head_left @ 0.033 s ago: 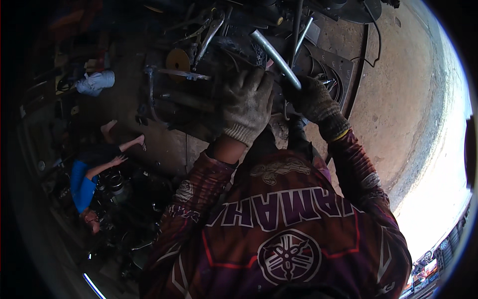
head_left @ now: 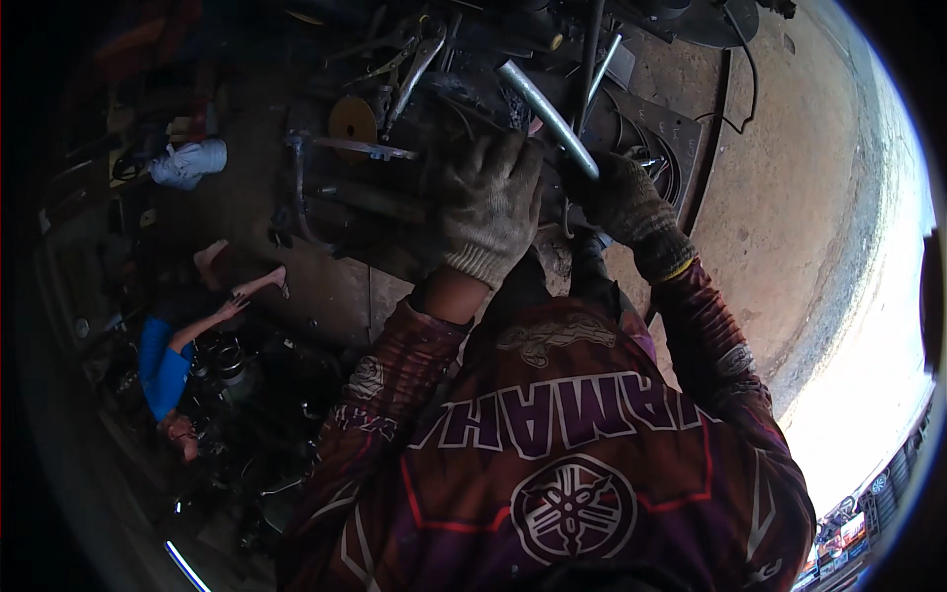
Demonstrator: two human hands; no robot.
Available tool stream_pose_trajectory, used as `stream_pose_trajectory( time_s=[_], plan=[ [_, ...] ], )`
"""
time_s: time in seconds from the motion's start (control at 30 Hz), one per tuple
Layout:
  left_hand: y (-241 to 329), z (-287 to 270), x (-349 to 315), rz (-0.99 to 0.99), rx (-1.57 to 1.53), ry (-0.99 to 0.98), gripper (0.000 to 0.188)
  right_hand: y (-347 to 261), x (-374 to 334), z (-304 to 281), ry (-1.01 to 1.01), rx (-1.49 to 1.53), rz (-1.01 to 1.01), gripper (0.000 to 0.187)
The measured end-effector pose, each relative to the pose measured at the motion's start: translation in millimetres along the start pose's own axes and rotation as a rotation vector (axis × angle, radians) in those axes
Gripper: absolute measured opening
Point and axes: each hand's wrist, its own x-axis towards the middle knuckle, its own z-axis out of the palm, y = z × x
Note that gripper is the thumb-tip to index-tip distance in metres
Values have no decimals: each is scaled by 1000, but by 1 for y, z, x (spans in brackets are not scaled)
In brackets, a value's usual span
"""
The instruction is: The person fits a metal rod and a pipe into a curved metal jig and bends them into shape by hand.
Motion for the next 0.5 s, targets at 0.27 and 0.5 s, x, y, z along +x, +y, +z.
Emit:
stream_pose_trajectory(
  time_s=[0.27, 0.5],
  plan=[
    [-12, 15, 20, 38, -55, 16, 40, -11, -8, -2, 86, -163, -108, 37],
    [-26, 37, 30, 110, -167, 13, 37, -18, -1, -5, 15, -31, -59, 33]
  ],
)
